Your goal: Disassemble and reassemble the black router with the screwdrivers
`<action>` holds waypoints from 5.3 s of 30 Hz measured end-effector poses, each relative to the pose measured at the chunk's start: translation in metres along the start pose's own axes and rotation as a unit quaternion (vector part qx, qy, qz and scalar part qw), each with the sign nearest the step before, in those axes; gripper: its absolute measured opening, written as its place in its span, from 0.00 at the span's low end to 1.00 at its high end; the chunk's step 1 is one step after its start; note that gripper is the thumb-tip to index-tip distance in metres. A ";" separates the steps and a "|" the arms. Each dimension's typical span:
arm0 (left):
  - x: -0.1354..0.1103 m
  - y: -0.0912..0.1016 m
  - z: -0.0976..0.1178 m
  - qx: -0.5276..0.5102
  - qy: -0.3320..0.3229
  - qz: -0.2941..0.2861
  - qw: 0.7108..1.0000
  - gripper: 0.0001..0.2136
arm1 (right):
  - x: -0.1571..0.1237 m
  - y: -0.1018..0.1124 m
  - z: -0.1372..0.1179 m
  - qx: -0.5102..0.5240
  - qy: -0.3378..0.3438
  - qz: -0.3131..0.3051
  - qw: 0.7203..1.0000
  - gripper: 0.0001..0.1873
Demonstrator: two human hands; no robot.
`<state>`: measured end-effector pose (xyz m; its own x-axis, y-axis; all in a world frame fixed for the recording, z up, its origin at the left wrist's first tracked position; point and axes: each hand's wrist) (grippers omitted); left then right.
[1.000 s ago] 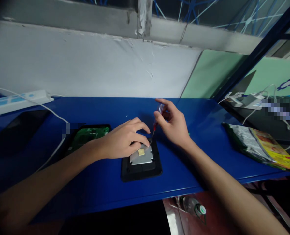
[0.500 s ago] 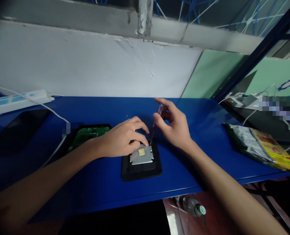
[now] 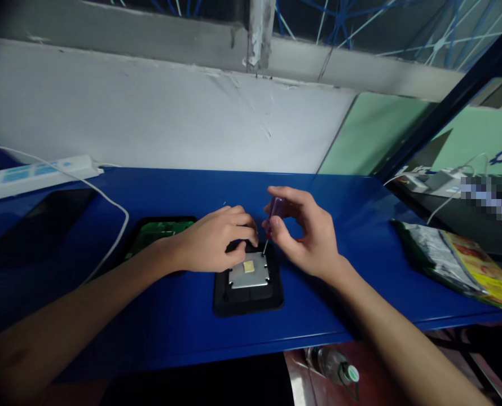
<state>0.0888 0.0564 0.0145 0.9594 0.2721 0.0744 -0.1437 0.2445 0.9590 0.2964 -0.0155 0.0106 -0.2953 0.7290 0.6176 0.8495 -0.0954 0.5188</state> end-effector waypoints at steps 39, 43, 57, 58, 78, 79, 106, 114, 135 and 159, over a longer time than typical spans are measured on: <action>-0.002 0.005 -0.001 -0.002 0.005 -0.051 0.999 0.10 | 0.005 -0.002 0.000 -0.106 0.041 0.073 0.991 0.16; -0.002 0.005 -0.002 0.014 0.006 -0.052 0.999 0.10 | 0.003 -0.003 -0.002 -0.060 0.004 0.048 0.997 0.19; -0.019 0.011 0.002 0.038 -0.046 -0.003 0.998 0.14 | 0.004 -0.006 -0.004 -0.047 -0.049 0.061 0.996 0.24; -0.019 0.010 0.003 0.039 -0.050 -0.005 0.998 0.14 | 0.005 -0.006 -0.004 -0.058 -0.049 0.068 0.995 0.24; -0.029 0.008 0.025 0.075 -0.020 -0.007 0.997 0.12 | 0.004 -0.008 0.000 -0.086 -0.023 0.088 0.992 0.19; -0.035 0.006 0.032 0.085 -0.014 -0.002 0.996 0.11 | 0.003 -0.008 0.000 -0.088 -0.019 0.086 0.992 0.17; -0.099 -0.046 0.086 -0.001 0.179 0.056 0.982 0.23 | 0.007 -0.005 -0.008 -0.079 0.009 0.030 0.996 0.23; -0.099 -0.046 0.084 -0.009 0.189 0.035 0.981 0.26 | 0.010 -0.004 -0.007 -0.098 0.032 0.047 0.994 0.22; -0.097 -0.047 0.081 -0.002 0.192 0.012 0.981 0.30 | 0.009 -0.005 -0.010 -0.079 -0.002 0.061 0.995 0.17; -0.097 -0.045 0.083 -0.023 0.213 0.007 0.977 0.29 | 0.010 0.000 -0.014 -0.113 0.036 0.030 0.993 0.16</action>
<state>0.0225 -0.0579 -0.0133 0.7713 0.6350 -0.0428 -0.1758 0.2773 0.9446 0.2875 -0.0175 0.0256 -0.2836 0.6681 0.6879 0.7496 -0.2930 0.5935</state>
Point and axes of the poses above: each hand's wrist, its own x-axis towards the middle knuckle, its own y-axis out of the back of the hand, z = x × y, and after that the axes turned 13 degrees about -z, right-handed
